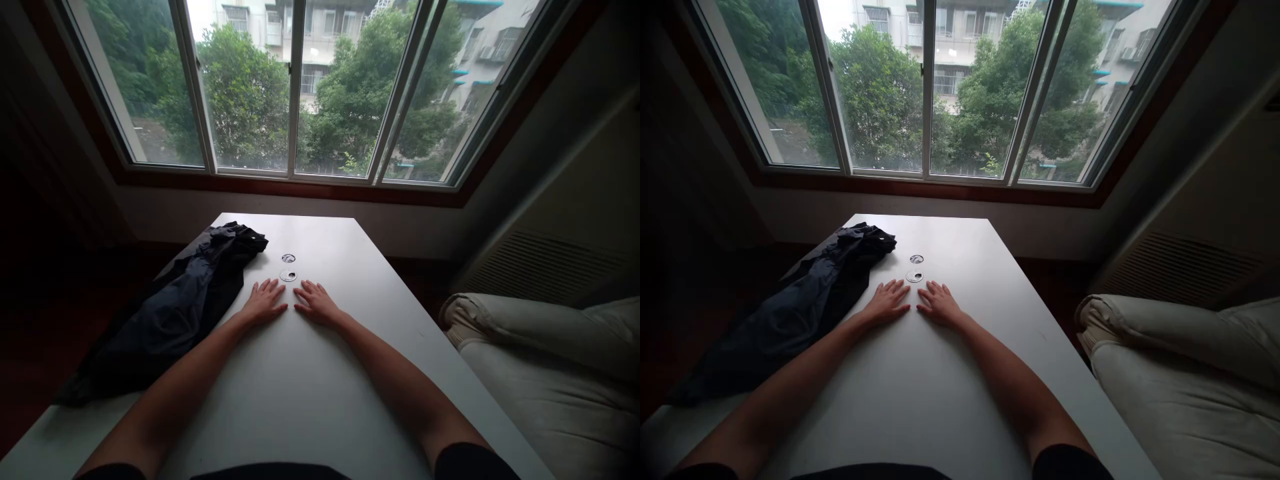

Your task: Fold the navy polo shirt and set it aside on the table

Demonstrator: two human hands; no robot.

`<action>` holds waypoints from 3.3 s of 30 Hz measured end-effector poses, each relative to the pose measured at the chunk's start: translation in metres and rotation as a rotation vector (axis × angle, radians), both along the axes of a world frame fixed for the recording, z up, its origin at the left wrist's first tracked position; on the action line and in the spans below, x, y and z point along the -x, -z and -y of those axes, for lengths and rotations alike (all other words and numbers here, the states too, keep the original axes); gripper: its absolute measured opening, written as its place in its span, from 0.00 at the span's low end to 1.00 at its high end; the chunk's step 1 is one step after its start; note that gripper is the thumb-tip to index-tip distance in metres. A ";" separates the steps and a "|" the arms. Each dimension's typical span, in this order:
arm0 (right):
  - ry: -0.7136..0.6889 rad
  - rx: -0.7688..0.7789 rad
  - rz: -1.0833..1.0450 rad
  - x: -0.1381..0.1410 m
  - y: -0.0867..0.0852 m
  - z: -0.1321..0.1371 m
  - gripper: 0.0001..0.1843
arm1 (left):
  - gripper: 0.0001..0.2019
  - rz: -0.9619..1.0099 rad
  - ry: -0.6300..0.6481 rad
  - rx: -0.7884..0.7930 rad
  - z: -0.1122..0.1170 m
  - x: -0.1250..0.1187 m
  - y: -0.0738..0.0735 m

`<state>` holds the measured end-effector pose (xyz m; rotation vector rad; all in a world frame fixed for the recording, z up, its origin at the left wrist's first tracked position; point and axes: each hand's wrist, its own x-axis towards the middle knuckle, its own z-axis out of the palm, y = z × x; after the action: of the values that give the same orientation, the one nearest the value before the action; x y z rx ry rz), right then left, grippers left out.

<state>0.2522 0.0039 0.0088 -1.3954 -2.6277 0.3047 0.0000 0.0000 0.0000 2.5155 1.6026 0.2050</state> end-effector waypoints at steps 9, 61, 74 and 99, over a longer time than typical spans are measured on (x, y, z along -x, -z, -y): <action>-0.007 0.069 0.066 0.004 -0.005 0.003 0.47 | 0.37 -0.019 -0.019 0.004 0.004 -0.002 -0.002; 0.044 -0.105 -0.281 -0.019 0.002 -0.014 0.13 | 0.17 0.280 -0.923 -0.526 -0.027 0.143 -0.087; 0.157 -0.119 -0.424 -0.022 0.001 -0.020 0.13 | 0.17 0.432 0.340 0.083 0.070 -0.047 -0.106; 0.282 0.015 -0.456 -0.045 -0.033 -0.033 0.16 | 0.14 0.134 -0.186 -0.031 -0.015 0.035 -0.031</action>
<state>0.2975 0.0365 0.0423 -1.4698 -2.0422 0.5324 -0.0348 0.0148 0.0305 2.3178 1.7893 0.4136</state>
